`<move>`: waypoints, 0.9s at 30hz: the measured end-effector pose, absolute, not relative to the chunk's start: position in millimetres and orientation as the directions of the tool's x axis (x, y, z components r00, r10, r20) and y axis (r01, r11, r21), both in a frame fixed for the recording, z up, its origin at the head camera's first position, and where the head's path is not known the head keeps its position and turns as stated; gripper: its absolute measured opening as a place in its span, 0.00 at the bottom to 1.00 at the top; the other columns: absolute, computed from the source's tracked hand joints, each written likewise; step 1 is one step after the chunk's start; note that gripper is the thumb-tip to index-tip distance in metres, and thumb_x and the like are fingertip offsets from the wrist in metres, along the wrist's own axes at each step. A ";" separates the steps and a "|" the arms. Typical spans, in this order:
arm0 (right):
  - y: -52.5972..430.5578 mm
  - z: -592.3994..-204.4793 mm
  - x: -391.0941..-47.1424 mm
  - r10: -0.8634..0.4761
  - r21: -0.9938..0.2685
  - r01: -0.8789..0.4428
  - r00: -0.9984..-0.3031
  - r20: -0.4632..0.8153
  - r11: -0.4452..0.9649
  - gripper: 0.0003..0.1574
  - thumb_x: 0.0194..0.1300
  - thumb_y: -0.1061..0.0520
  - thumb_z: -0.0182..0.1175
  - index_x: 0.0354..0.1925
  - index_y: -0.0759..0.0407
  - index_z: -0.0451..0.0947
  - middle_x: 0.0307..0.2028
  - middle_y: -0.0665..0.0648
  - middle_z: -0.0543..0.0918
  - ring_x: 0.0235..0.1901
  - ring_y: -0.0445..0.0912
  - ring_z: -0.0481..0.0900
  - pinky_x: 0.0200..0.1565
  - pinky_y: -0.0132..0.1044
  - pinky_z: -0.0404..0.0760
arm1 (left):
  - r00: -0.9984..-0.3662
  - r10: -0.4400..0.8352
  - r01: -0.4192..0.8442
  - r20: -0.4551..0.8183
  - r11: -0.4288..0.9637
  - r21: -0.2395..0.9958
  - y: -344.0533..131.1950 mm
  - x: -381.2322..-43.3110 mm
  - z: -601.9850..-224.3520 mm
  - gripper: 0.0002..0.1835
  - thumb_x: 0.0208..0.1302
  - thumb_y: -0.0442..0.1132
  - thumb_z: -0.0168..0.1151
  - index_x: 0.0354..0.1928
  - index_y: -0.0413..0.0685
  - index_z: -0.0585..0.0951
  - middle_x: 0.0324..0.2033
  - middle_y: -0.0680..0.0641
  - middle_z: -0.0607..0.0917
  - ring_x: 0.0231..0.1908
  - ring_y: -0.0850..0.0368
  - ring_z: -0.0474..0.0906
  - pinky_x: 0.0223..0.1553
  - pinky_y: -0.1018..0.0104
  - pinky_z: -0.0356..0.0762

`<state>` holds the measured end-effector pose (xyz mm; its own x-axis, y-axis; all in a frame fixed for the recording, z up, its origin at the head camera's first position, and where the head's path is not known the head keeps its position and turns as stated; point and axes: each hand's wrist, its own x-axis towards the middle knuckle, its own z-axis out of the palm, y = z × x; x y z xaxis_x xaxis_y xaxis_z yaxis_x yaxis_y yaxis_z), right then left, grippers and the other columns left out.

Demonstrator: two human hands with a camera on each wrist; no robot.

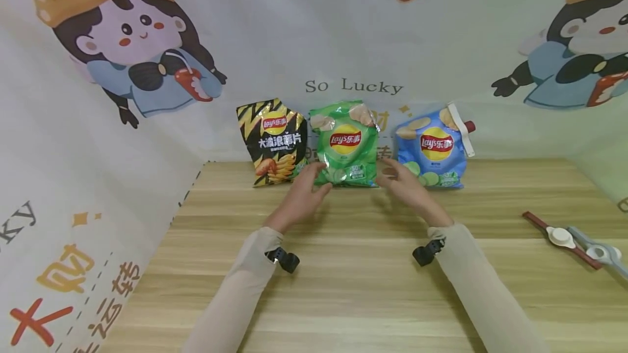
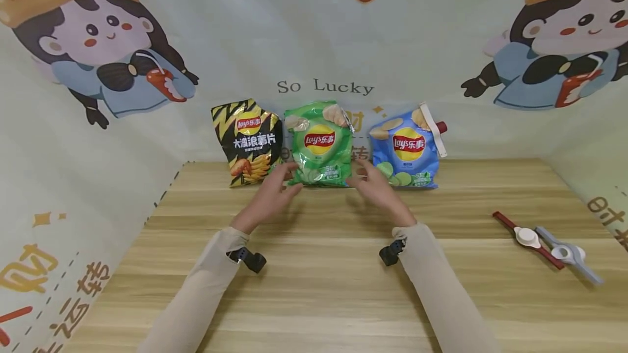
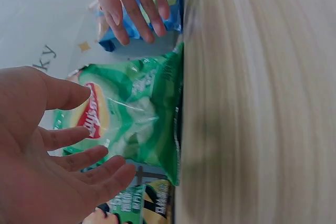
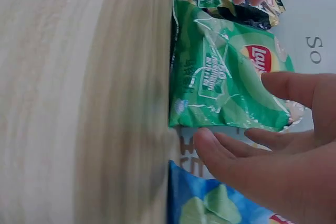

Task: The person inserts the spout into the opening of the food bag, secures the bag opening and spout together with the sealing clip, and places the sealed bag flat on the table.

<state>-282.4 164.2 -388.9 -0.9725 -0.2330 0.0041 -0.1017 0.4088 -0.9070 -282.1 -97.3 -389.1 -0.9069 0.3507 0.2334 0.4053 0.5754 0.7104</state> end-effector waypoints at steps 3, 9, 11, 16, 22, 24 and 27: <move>161.4 -393.8 -287.1 -0.264 -0.950 -0.039 -0.963 -0.048 0.311 0.45 0.74 0.56 0.54 0.78 0.63 0.44 0.74 0.72 0.53 0.72 0.65 0.55 0.67 0.56 0.64 | -0.916 0.339 0.382 0.214 0.577 0.722 -100.7 -286.8 -394.3 0.33 0.71 0.38 0.59 0.72 0.34 0.60 0.66 0.33 0.68 0.65 0.38 0.66 0.67 0.47 0.64; 161.7 -403.1 -296.5 -0.291 -0.985 0.160 -0.947 -0.133 -0.071 0.43 0.76 0.62 0.47 0.79 0.62 0.36 0.77 0.67 0.41 0.76 0.59 0.45 0.74 0.51 0.47 | -0.908 0.382 0.366 0.173 0.519 0.773 -105.8 -298.1 -406.5 0.41 0.70 0.39 0.60 0.76 0.36 0.51 0.72 0.33 0.59 0.70 0.38 0.59 0.69 0.46 0.59; 162.8 -406.2 -297.8 -0.299 -0.978 0.180 -0.944 -0.141 -0.105 0.43 0.76 0.63 0.45 0.78 0.63 0.34 0.77 0.67 0.40 0.76 0.59 0.43 0.74 0.51 0.45 | -0.906 0.393 0.353 0.158 0.493 0.795 -106.2 -300.9 -411.1 0.41 0.70 0.39 0.60 0.77 0.37 0.49 0.73 0.34 0.57 0.71 0.37 0.57 0.69 0.45 0.58; 164.0 -409.2 -296.9 -0.334 -0.977 0.180 -0.933 -0.132 -0.116 0.42 0.77 0.63 0.44 0.78 0.63 0.34 0.77 0.68 0.41 0.76 0.60 0.42 0.74 0.52 0.47 | -0.906 0.406 0.327 0.116 0.501 0.801 -103.2 -306.5 -421.6 0.41 0.71 0.39 0.56 0.77 0.37 0.47 0.76 0.34 0.52 0.74 0.39 0.50 0.72 0.46 0.50; 161.5 -409.9 -295.1 -0.321 -0.975 0.181 -0.938 -0.132 -0.128 0.40 0.76 0.66 0.44 0.78 0.66 0.39 0.75 0.69 0.48 0.74 0.61 0.50 0.73 0.52 0.53 | -0.926 0.368 0.257 0.082 0.456 0.852 -105.5 -310.1 -428.2 0.42 0.69 0.36 0.56 0.78 0.39 0.46 0.75 0.34 0.54 0.74 0.40 0.51 0.73 0.48 0.49; 162.0 -409.7 -294.5 -0.295 -0.978 0.177 -0.946 -0.137 -0.113 0.39 0.75 0.66 0.45 0.77 0.67 0.40 0.74 0.71 0.51 0.72 0.62 0.55 0.72 0.52 0.56 | -0.936 0.345 0.221 0.074 0.410 0.885 -105.5 -309.5 -426.6 0.41 0.69 0.36 0.57 0.77 0.39 0.47 0.73 0.34 0.59 0.73 0.40 0.56 0.72 0.48 0.54; 164.0 -410.8 -293.9 -0.245 -0.983 0.175 -0.957 -0.156 -0.060 0.39 0.75 0.65 0.46 0.76 0.69 0.42 0.71 0.72 0.54 0.64 0.59 0.65 0.68 0.49 0.65 | -0.944 0.328 0.172 0.048 0.362 0.916 -104.3 -307.9 -424.6 0.40 0.71 0.38 0.57 0.77 0.37 0.48 0.67 0.34 0.67 0.66 0.41 0.66 0.66 0.49 0.66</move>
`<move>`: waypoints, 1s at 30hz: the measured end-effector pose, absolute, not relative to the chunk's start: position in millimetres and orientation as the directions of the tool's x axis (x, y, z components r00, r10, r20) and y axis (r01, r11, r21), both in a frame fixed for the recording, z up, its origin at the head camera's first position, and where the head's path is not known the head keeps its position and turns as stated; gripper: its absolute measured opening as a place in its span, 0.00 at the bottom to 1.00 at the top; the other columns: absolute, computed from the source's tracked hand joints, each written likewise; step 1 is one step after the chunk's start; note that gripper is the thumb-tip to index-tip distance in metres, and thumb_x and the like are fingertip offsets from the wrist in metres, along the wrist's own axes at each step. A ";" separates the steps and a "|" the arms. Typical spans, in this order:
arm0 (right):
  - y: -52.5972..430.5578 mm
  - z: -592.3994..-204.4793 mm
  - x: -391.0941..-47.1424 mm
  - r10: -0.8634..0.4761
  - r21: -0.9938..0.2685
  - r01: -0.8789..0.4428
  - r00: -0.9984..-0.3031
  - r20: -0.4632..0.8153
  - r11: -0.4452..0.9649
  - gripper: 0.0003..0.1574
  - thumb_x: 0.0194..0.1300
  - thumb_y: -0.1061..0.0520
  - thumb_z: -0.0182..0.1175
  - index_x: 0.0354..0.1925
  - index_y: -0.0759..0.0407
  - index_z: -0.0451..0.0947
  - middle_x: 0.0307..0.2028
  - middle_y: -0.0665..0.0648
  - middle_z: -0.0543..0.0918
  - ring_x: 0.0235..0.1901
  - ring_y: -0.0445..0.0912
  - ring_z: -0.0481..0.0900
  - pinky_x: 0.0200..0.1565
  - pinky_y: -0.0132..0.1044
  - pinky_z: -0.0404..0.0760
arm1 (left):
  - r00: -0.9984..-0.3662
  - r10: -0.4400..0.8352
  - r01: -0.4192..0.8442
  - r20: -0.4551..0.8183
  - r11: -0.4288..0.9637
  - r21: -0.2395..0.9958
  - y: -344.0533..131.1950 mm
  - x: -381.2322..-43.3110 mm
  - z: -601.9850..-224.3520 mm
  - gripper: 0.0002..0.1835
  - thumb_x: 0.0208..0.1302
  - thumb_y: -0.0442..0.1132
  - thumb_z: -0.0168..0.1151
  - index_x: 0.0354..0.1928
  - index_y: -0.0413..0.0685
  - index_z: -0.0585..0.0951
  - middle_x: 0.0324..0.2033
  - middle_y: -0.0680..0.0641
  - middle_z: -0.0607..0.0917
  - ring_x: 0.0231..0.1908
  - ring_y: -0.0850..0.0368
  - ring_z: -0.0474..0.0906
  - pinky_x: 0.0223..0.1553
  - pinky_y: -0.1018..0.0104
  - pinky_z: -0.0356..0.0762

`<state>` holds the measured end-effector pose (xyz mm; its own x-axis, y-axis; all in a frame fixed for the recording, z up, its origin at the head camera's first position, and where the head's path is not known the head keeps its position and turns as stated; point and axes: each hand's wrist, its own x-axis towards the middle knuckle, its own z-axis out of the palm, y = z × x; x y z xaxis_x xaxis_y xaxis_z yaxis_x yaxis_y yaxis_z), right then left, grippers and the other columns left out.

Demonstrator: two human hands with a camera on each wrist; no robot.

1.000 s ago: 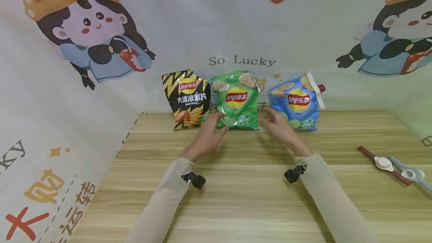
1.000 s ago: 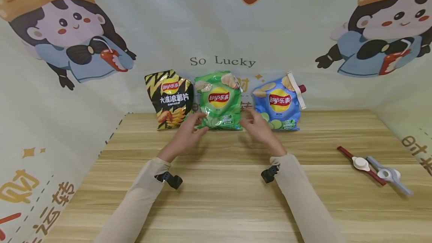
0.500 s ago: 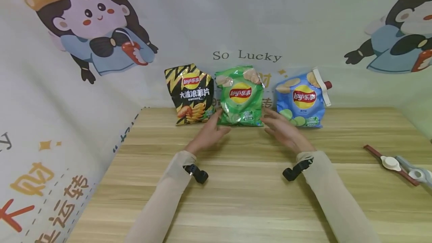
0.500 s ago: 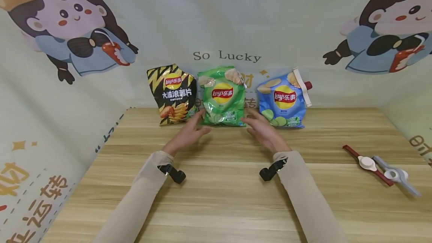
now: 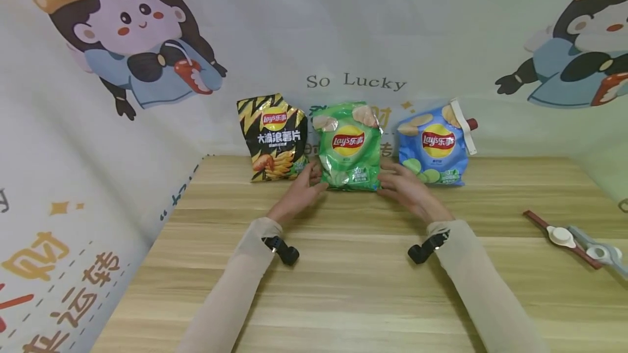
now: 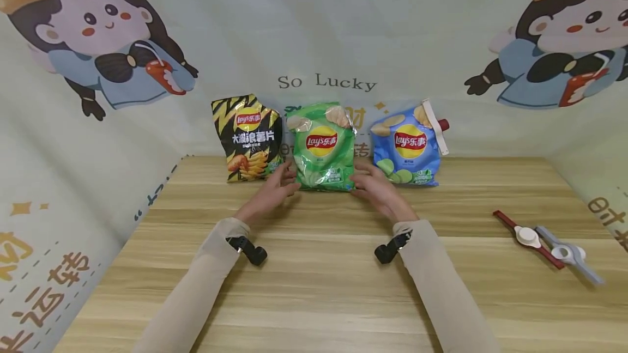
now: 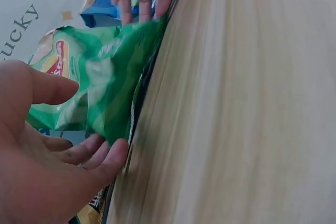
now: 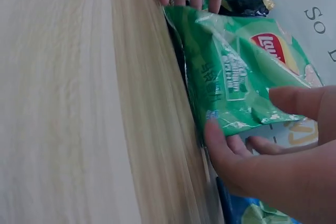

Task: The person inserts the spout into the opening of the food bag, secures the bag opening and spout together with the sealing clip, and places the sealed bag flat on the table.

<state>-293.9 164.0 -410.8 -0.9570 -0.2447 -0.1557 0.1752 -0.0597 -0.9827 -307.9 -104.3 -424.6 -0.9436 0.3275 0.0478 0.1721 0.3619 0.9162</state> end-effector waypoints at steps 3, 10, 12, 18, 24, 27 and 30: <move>163.9 -412.7 -293.1 -0.202 -0.985 0.165 -0.964 -0.172 0.050 0.39 0.75 0.64 0.49 0.75 0.71 0.45 0.69 0.71 0.58 0.53 0.48 0.73 0.60 0.42 0.75 | -0.943 0.333 0.151 0.021 0.368 0.917 -103.9 -306.2 -424.1 0.37 0.73 0.41 0.56 0.76 0.37 0.52 0.57 0.36 0.75 0.51 0.45 0.77 0.51 0.56 0.78; 159.2 -407.5 -289.8 -0.196 -0.967 0.086 -0.971 -0.135 0.242 0.31 0.76 0.61 0.50 0.71 0.73 0.59 0.62 0.72 0.69 0.51 0.50 0.76 0.53 0.43 0.81 | -0.930 0.365 0.197 0.034 0.420 0.886 -103.0 -300.0 -420.3 0.17 0.76 0.44 0.53 0.57 0.40 0.75 0.38 0.44 0.76 0.28 0.56 0.72 0.28 0.67 0.74; 159.4 -403.7 -288.5 -0.189 -0.959 0.068 -0.974 -0.124 0.275 0.31 0.76 0.60 0.51 0.71 0.73 0.59 0.63 0.73 0.69 0.56 0.56 0.75 0.54 0.46 0.80 | -0.929 0.366 0.223 0.057 0.430 0.875 -101.7 -299.7 -419.1 0.15 0.76 0.43 0.53 0.54 0.39 0.76 0.37 0.44 0.76 0.28 0.56 0.72 0.28 0.66 0.75; 162.5 -397.2 -283.4 -0.197 -0.954 0.018 -0.977 -0.081 0.300 0.27 0.76 0.60 0.50 0.67 0.75 0.63 0.60 0.73 0.71 0.53 0.58 0.76 0.52 0.47 0.82 | -0.917 0.360 0.347 0.172 0.508 0.788 -97.1 -298.0 -415.3 0.13 0.74 0.40 0.56 0.49 0.37 0.80 0.43 0.40 0.78 0.40 0.50 0.75 0.46 0.56 0.77; 165.1 -397.9 -274.4 -0.243 -0.925 -0.145 -0.968 0.059 0.352 0.22 0.75 0.63 0.51 0.60 0.77 0.71 0.51 0.74 0.78 0.36 0.55 0.84 0.39 0.45 0.86 | -0.920 0.350 0.347 0.177 0.518 0.781 -96.3 -288.8 -410.1 0.16 0.74 0.42 0.55 0.53 0.37 0.78 0.51 0.38 0.79 0.43 0.47 0.78 0.53 0.55 0.76; 167.9 -396.6 -266.8 -0.277 -0.914 -0.200 -0.956 0.102 0.353 0.19 0.74 0.63 0.52 0.55 0.77 0.75 0.44 0.74 0.81 0.31 0.56 0.85 0.36 0.47 0.86 | -0.922 0.361 0.321 0.138 0.517 0.794 -97.2 -280.4 -405.6 0.18 0.76 0.44 0.53 0.58 0.38 0.76 0.51 0.39 0.81 0.32 0.44 0.82 0.44 0.56 0.81; 174.7 -394.4 -255.2 -0.302 -0.924 -0.211 -0.947 0.112 0.320 0.18 0.74 0.63 0.52 0.54 0.77 0.75 0.41 0.72 0.82 0.31 0.54 0.84 0.37 0.49 0.86 | -0.909 0.390 0.346 0.145 0.517 0.783 -95.3 -271.9 -399.1 0.20 0.75 0.44 0.54 0.60 0.38 0.74 0.53 0.39 0.81 0.38 0.45 0.83 0.47 0.57 0.80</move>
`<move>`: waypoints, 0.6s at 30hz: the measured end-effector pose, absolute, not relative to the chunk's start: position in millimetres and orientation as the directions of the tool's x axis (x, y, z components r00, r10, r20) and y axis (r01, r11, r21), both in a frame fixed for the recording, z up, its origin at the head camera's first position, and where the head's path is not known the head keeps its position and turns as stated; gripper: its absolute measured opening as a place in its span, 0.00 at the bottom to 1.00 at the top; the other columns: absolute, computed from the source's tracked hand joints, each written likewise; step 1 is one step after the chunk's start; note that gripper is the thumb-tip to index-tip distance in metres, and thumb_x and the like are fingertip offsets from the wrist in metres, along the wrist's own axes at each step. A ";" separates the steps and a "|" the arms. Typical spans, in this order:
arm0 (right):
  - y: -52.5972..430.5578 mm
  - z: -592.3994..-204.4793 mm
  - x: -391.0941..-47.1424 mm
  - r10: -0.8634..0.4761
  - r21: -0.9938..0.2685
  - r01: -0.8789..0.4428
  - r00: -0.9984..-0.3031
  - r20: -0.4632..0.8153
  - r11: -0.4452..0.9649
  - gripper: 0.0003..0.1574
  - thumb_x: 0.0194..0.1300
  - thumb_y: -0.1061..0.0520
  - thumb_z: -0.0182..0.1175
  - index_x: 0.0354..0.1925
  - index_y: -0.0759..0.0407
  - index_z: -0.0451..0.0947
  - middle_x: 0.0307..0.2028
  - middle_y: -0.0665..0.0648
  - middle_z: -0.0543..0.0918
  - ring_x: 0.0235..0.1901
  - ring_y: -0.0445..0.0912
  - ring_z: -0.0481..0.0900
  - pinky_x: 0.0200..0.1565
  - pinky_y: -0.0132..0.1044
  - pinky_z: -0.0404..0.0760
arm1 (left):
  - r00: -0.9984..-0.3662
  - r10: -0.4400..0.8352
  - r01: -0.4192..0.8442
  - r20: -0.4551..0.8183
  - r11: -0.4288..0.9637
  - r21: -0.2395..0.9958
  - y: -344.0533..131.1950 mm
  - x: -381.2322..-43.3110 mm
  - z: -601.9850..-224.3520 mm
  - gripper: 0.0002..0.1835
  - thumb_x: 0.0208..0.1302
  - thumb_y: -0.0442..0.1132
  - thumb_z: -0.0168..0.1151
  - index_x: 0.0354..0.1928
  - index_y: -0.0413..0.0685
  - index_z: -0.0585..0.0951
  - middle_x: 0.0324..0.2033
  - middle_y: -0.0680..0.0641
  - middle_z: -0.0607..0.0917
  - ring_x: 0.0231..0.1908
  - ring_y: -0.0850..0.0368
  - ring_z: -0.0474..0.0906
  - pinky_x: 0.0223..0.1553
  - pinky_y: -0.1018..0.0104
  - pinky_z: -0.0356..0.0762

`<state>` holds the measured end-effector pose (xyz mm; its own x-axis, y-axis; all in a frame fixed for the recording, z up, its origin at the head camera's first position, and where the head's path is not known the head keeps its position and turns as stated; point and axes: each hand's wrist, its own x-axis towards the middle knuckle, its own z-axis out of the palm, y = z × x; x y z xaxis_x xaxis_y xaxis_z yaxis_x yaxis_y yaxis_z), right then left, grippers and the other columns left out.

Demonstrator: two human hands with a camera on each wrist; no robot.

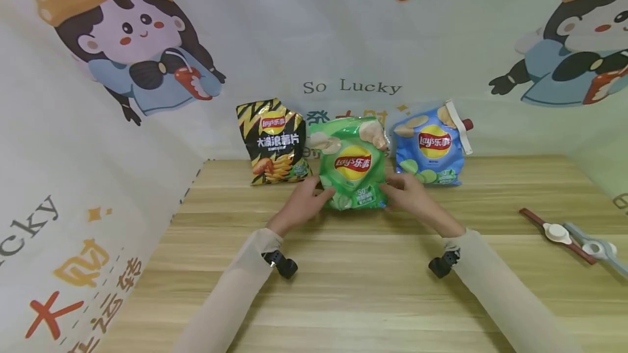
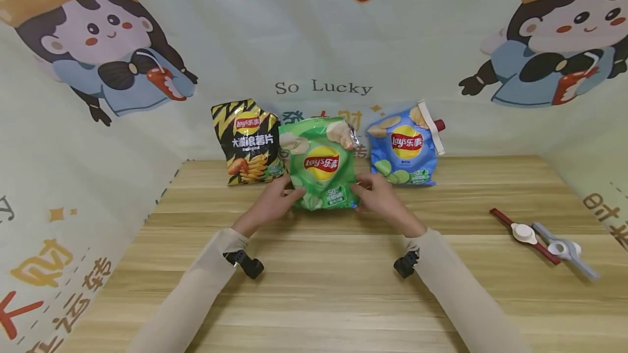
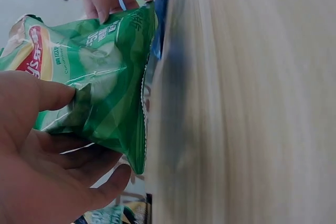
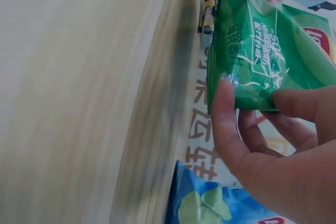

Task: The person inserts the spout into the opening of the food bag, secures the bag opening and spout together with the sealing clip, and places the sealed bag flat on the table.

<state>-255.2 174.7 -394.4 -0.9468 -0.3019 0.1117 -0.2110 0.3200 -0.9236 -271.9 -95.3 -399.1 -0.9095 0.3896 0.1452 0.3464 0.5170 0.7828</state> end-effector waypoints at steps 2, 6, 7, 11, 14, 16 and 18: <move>178.7 -391.9 -247.1 -0.322 -0.922 -0.223 -0.939 0.117 0.315 0.16 0.74 0.64 0.52 0.51 0.76 0.76 0.40 0.70 0.82 0.32 0.53 0.84 0.38 0.51 0.85 | -0.901 0.405 0.364 0.157 0.509 0.780 -94.5 -265.8 -394.5 0.21 0.74 0.42 0.56 0.61 0.37 0.72 0.53 0.38 0.81 0.44 0.44 0.83 0.50 0.56 0.80; 186.2 -388.5 -231.2 -0.356 -0.909 -0.250 -0.926 0.125 0.332 0.13 0.74 0.64 0.52 0.48 0.74 0.78 0.40 0.68 0.82 0.34 0.50 0.83 0.40 0.51 0.85 | -0.892 0.419 0.384 0.170 0.506 0.772 -90.9 -254.4 -388.3 0.25 0.72 0.40 0.58 0.65 0.36 0.67 0.55 0.37 0.80 0.53 0.46 0.80 0.53 0.56 0.79; 187.8 -388.0 -227.6 -0.361 -0.907 -0.253 -0.924 0.124 0.336 0.14 0.74 0.63 0.53 0.49 0.73 0.78 0.41 0.68 0.83 0.35 0.49 0.83 0.40 0.51 0.85 | -0.888 0.427 0.391 0.174 0.499 0.773 -90.6 -251.6 -387.8 0.26 0.72 0.39 0.59 0.66 0.36 0.66 0.55 0.37 0.80 0.53 0.47 0.80 0.53 0.56 0.79; 194.8 -385.0 -212.3 -0.379 -0.907 -0.244 -0.919 0.104 0.343 0.15 0.74 0.62 0.54 0.51 0.72 0.79 0.41 0.66 0.84 0.35 0.47 0.83 0.40 0.50 0.85 | -0.867 0.466 0.406 0.175 0.458 0.791 -91.2 -237.9 -386.8 0.29 0.71 0.38 0.60 0.69 0.37 0.63 0.54 0.39 0.79 0.50 0.49 0.79 0.52 0.58 0.79; 201.1 -381.6 -199.7 -0.404 -0.903 -0.241 -0.911 0.084 0.356 0.15 0.74 0.61 0.54 0.51 0.70 0.80 0.41 0.63 0.85 0.34 0.47 0.83 0.39 0.47 0.85 | -0.855 0.493 0.405 0.161 0.440 0.802 -90.7 -225.8 -386.6 0.31 0.71 0.39 0.61 0.70 0.39 0.61 0.55 0.40 0.79 0.50 0.51 0.79 0.52 0.58 0.79; 204.4 -380.5 -192.1 -0.423 -0.897 -0.248 -0.903 0.077 0.366 0.14 0.74 0.60 0.54 0.50 0.69 0.81 0.40 0.63 0.86 0.33 0.48 0.84 0.39 0.44 0.85 | -0.846 0.511 0.408 0.156 0.430 0.805 -89.6 -218.0 -386.2 0.31 0.71 0.39 0.60 0.71 0.41 0.60 0.56 0.41 0.79 0.50 0.52 0.79 0.52 0.59 0.78; 207.0 -379.9 -185.1 -0.435 -0.895 -0.250 -0.898 0.071 0.369 0.15 0.74 0.60 0.55 0.51 0.68 0.80 0.40 0.62 0.86 0.34 0.48 0.85 0.39 0.43 0.85 | -0.835 0.526 0.422 0.163 0.421 0.803 -88.0 -211.5 -386.7 0.31 0.71 0.39 0.60 0.71 0.41 0.61 0.56 0.42 0.79 0.50 0.53 0.79 0.51 0.60 0.79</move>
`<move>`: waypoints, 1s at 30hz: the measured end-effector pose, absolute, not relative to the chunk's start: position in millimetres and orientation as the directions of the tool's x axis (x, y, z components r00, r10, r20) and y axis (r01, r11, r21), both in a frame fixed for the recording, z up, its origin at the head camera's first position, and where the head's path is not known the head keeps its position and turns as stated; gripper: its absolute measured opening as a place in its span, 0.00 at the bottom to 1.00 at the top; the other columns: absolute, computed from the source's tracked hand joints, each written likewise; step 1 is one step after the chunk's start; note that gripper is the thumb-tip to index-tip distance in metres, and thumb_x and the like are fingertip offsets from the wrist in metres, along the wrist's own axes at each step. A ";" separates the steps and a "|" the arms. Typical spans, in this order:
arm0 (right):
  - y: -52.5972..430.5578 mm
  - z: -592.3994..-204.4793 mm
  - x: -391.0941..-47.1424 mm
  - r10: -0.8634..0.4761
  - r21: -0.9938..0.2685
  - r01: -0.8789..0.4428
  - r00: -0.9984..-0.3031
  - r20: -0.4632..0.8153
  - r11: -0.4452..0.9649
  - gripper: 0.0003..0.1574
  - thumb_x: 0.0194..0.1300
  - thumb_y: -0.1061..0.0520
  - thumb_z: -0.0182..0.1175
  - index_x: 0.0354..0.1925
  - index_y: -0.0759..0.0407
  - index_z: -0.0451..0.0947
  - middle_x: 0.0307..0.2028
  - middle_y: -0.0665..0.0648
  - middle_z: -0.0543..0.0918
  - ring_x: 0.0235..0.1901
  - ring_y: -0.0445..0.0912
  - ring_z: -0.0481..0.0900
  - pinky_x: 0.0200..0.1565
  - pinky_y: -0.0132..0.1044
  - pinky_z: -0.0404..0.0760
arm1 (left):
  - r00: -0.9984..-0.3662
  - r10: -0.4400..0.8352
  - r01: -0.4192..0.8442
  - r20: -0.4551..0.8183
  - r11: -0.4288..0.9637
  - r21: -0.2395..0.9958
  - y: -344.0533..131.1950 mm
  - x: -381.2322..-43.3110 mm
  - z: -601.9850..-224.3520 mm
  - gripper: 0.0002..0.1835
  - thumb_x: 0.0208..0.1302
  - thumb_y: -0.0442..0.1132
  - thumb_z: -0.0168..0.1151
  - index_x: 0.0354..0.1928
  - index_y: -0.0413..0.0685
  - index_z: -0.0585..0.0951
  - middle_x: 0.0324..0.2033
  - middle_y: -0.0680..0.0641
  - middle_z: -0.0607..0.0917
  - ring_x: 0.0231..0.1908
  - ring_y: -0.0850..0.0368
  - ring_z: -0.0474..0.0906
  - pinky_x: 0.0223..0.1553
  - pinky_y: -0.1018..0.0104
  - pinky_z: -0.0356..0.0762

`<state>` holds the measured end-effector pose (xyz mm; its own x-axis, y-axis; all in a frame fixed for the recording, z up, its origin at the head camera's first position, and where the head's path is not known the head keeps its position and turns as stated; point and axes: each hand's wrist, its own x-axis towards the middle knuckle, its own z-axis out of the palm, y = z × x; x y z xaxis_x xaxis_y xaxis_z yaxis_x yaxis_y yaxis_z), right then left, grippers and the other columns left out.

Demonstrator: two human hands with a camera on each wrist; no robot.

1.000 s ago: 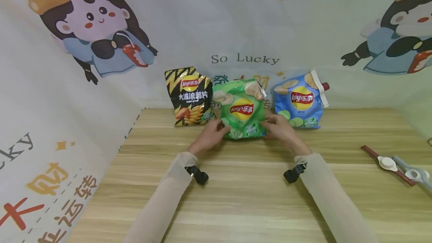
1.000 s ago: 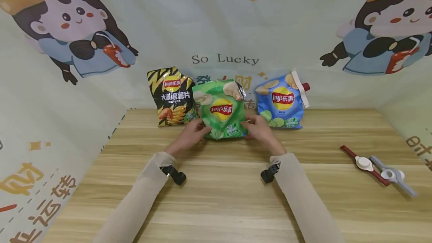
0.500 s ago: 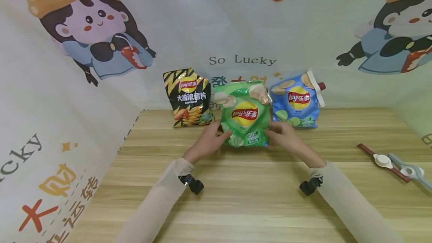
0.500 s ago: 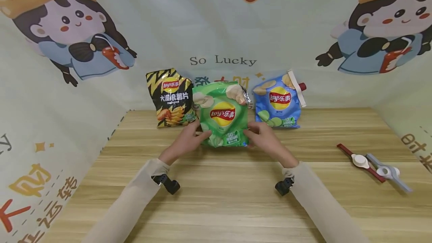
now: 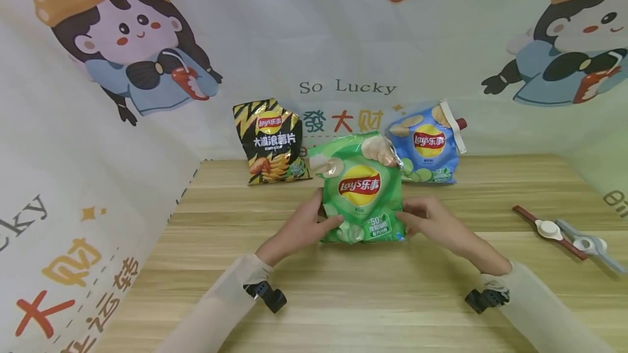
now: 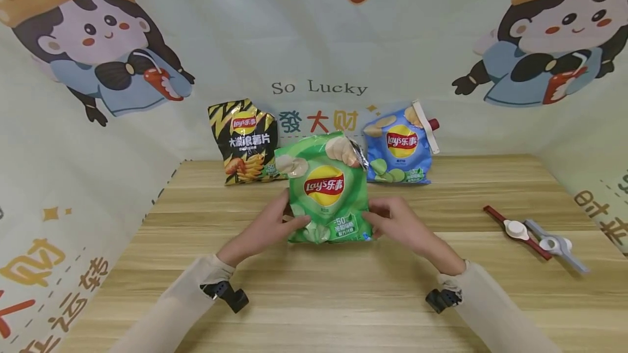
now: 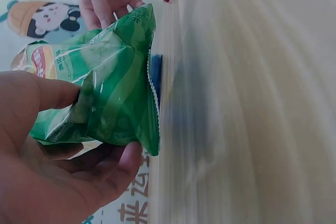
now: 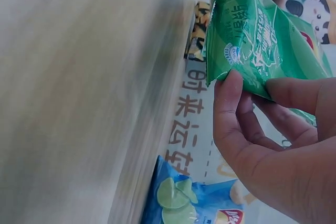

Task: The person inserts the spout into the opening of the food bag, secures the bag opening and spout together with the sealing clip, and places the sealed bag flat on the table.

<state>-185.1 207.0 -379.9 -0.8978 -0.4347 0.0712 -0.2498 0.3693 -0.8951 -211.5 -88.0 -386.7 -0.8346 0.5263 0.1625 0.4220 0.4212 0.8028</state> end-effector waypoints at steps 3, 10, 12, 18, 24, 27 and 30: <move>209.4 -380.7 -175.6 -0.446 -0.895 -0.251 -0.893 0.067 0.369 0.15 0.74 0.60 0.55 0.51 0.69 0.80 0.41 0.62 0.86 0.35 0.47 0.85 0.38 0.42 0.85 | -0.828 0.536 0.427 0.165 0.411 0.805 -87.0 -201.1 -389.2 0.30 0.71 0.41 0.60 0.70 0.42 0.62 0.54 0.43 0.80 0.47 0.55 0.80 0.49 0.61 0.79; 214.0 -385.7 -156.2 -0.507 -0.897 -0.244 -0.861 0.027 0.368 0.16 0.72 0.62 0.56 0.54 0.71 0.77 0.37 0.61 0.85 0.29 0.49 0.83 0.33 0.44 0.85 | -0.811 0.573 0.405 0.121 0.401 0.822 -87.8 -176.3 -399.8 0.28 0.71 0.42 0.60 0.68 0.40 0.64 0.47 0.44 0.82 0.41 0.58 0.79 0.44 0.63 0.80; 215.3 -387.5 -152.2 -0.524 -0.899 -0.240 -0.851 0.013 0.367 0.16 0.72 0.63 0.56 0.53 0.72 0.77 0.36 0.61 0.85 0.28 0.49 0.83 0.32 0.44 0.85 | -0.806 0.582 0.400 0.109 0.401 0.824 -87.2 -171.7 -402.6 0.29 0.71 0.42 0.61 0.68 0.41 0.63 0.48 0.45 0.82 0.41 0.59 0.79 0.43 0.65 0.80; 221.1 -395.0 -145.6 -0.539 -0.906 -0.203 -0.842 -0.032 0.371 0.18 0.72 0.63 0.56 0.54 0.75 0.76 0.36 0.61 0.85 0.27 0.49 0.83 0.31 0.43 0.85 | -0.789 0.611 0.372 0.059 0.400 0.838 -81.5 -164.7 -408.2 0.30 0.71 0.45 0.61 0.68 0.41 0.64 0.50 0.43 0.83 0.43 0.61 0.80 0.44 0.67 0.80; 225.7 -404.8 -145.5 -0.552 -0.925 -0.143 -0.830 -0.082 0.353 0.21 0.72 0.63 0.56 0.57 0.78 0.73 0.40 0.64 0.85 0.32 0.50 0.84 0.32 0.44 0.85 | -0.788 0.615 0.382 0.032 0.448 0.808 -78.4 -163.3 -413.1 0.34 0.71 0.48 0.61 0.71 0.45 0.60 0.48 0.45 0.83 0.38 0.62 0.78 0.41 0.68 0.78; 227.3 -407.4 -146.1 -0.555 -0.933 -0.113 -0.825 -0.103 0.341 0.23 0.72 0.62 0.56 0.59 0.78 0.71 0.41 0.65 0.85 0.34 0.50 0.84 0.33 0.44 0.86 | -0.790 0.613 0.377 0.017 0.462 0.803 -78.1 -163.2 -412.5 0.35 0.71 0.50 0.61 0.72 0.48 0.60 0.48 0.47 0.82 0.38 0.61 0.77 0.41 0.67 0.77; 228.0 -408.7 -146.6 -0.565 -0.939 -0.102 -0.818 -0.110 0.330 0.24 0.73 0.62 0.56 0.60 0.78 0.70 0.41 0.65 0.85 0.34 0.51 0.84 0.33 0.45 0.86 | -0.791 0.611 0.364 -0.006 0.478 0.799 -78.4 -162.6 -411.3 0.33 0.71 0.51 0.60 0.72 0.51 0.62 0.51 0.48 0.82 0.41 0.61 0.77 0.46 0.65 0.77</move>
